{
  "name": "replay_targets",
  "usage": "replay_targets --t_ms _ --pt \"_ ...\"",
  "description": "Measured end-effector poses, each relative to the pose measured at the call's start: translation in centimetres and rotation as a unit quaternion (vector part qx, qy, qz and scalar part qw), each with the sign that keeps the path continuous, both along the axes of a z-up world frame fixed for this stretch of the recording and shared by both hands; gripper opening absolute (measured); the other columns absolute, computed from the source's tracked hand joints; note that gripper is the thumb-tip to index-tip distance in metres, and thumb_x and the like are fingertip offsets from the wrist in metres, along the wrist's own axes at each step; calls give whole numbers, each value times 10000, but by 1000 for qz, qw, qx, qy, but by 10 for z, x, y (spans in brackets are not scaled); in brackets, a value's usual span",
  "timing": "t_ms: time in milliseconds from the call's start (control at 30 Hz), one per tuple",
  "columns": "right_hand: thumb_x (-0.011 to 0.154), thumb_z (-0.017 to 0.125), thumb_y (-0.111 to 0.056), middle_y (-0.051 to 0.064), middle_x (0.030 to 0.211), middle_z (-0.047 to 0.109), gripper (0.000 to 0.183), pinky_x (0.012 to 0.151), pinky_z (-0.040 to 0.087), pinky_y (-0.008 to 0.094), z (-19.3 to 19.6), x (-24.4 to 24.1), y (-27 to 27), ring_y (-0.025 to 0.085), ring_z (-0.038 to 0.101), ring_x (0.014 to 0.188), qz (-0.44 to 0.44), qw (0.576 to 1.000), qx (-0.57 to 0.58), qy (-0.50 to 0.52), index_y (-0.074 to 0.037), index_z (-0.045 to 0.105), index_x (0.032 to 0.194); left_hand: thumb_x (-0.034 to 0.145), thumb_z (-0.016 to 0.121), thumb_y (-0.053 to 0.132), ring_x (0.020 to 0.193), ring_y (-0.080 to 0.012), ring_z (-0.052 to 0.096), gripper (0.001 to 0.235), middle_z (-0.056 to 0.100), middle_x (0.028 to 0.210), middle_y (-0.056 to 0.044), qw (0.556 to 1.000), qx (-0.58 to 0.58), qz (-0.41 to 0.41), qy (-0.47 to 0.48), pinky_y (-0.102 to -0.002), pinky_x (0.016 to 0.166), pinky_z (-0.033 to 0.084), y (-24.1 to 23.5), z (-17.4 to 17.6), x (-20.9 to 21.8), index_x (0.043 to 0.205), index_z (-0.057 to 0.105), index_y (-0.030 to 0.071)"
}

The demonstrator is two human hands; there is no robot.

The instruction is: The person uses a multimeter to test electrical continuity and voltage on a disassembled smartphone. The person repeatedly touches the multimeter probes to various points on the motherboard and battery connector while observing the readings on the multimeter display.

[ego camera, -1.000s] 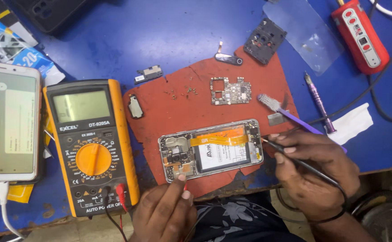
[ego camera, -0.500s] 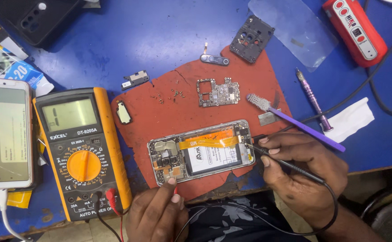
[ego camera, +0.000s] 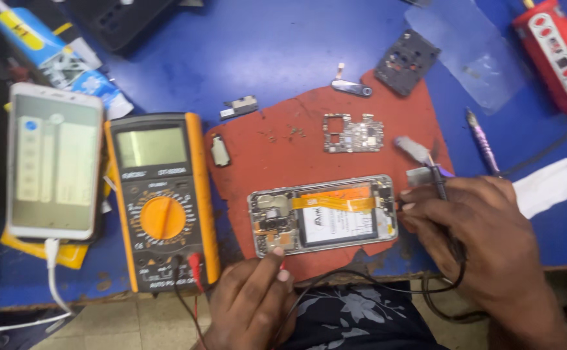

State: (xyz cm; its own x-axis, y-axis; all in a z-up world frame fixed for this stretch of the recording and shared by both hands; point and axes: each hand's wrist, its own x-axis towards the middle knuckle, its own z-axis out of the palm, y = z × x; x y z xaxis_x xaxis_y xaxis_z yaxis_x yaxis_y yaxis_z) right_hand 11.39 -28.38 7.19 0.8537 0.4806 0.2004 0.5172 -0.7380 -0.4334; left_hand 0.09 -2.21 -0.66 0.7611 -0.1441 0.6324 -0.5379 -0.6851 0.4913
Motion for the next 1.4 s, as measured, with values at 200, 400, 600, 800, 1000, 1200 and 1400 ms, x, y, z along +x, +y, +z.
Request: replay_targets --t_ms 200,400,600,800,1000,1200,1400 --pt "779 833 -116 54 1009 758 265 905 476 390 -4 2 0 246 691 992 11 999 -22 24 -78 669 983 881 741 -51 849 -272 688 185 703 1102 -248 1000 2 -9 -5 -353 671 574 5 11 4 1012 611 -59" --pt "768 847 -124 51 990 759 289 907 485 385 -7 2 0 247 691 996 -1 999 -43 28 -73 667 988 877 733 -40 845 -275 695 172 701 1069 -243 1000 -8 -8 -8 -355 672 578 7 16 6 996 613 -68" --pt "760 843 -85 74 994 759 282 885 498 390 -5 0 1 251 699 1018 11 999 -47 -3 -56 671 982 881 734 -26 851 -260 693 173 706 1082 -241 1000 -11 -3 -9 -344 687 589 8 16 5 1012 627 -60" --pt "918 748 -53 23 1055 764 131 879 545 350 3 -14 17 155 736 1019 26 997 74 -5 -115 639 957 898 746 -11 887 -271 696 158 699 1072 -225 1000 1 -14 -13 -351 698 591 13 15 5 1000 641 -70" --pt "815 727 -145 104 1151 759 186 829 481 425 -6 -17 52 252 662 1019 224 972 65 -21 -114 632 971 904 736 12 934 -284 699 155 693 1096 -237 1000 5 -26 -7 -365 740 608 19 18 4 1000 654 -77" --pt "761 797 -85 58 1173 747 294 832 465 448 -9 -13 73 276 638 1015 195 980 29 10 -98 633 1004 921 722 9 960 -284 693 149 690 1130 -249 999 12 -40 -14 -362 769 609 25 19 4 1026 657 -74" --pt "734 799 -33 68 1212 754 317 824 480 424 -11 -13 78 268 610 993 173 984 27 28 -101 612 981 939 719 15 997 -280 683 144 681 1173 -258 998 17 -54 -12 -357 799 601 29 18 4 1042 652 -61"
